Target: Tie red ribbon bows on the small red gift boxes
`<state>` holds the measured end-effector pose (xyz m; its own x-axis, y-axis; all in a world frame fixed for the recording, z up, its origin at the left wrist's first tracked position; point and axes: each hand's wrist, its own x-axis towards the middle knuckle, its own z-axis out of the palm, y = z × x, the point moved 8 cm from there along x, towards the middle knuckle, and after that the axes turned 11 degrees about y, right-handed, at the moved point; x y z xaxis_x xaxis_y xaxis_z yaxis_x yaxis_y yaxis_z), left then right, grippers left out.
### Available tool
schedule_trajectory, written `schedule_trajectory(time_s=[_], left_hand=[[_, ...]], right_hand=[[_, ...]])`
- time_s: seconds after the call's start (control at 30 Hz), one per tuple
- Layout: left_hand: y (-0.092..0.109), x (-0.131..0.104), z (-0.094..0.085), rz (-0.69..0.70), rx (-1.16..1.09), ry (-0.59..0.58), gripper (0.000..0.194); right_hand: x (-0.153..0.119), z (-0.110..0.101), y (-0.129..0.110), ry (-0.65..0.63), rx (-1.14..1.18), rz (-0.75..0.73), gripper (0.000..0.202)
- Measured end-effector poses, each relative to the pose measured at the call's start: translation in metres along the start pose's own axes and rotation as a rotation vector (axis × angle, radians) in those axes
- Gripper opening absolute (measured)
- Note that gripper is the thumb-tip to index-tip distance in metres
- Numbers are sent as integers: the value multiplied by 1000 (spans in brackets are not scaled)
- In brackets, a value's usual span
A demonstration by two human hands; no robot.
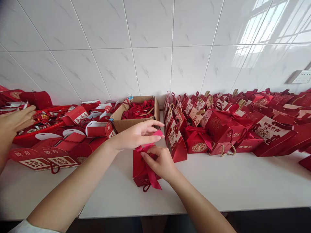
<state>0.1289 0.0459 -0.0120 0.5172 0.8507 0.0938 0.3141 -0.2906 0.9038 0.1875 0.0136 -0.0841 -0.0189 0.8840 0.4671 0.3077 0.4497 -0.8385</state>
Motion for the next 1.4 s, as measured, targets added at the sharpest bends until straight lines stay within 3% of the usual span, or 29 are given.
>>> schedule_trajectory(time_s=[0.07, 0.13, 0.2, 0.33, 0.4, 0.77, 1.0, 1.2, 1.4], left_hand=[[-10, 3, -15, 76, 61, 206, 50], [-19, -6, -37, 144, 136, 470, 41], [-32, -21, -46, 133, 178, 568, 27], [-55, -41, -29, 30, 219, 326, 30], [-60, -46, -23, 17, 217, 278, 31], [-80, -41, -22, 13, -59, 328, 20], [-88, -49, -23, 53, -38, 487, 19], [-97, -51, -16, -28, -149, 469, 24], [-83, -55, -17, 111, 78, 518, 19]], right_hand=[[0, -1, 2, 1, 17, 16, 33], [0, -1, 4, -6, 36, 28, 34], [0, -1, 6, -10, 54, 53, 34], [1, -1, 8, -14, 93, 86, 31], [2, 0, 9, -23, 92, 75, 30], [-1, -1, 15, -68, 154, 144, 31], [-3, -2, 20, 96, 260, 193, 25], [-5, -3, 15, 101, 139, 105, 19], [-6, -6, 4, 118, 9, 67, 21]])
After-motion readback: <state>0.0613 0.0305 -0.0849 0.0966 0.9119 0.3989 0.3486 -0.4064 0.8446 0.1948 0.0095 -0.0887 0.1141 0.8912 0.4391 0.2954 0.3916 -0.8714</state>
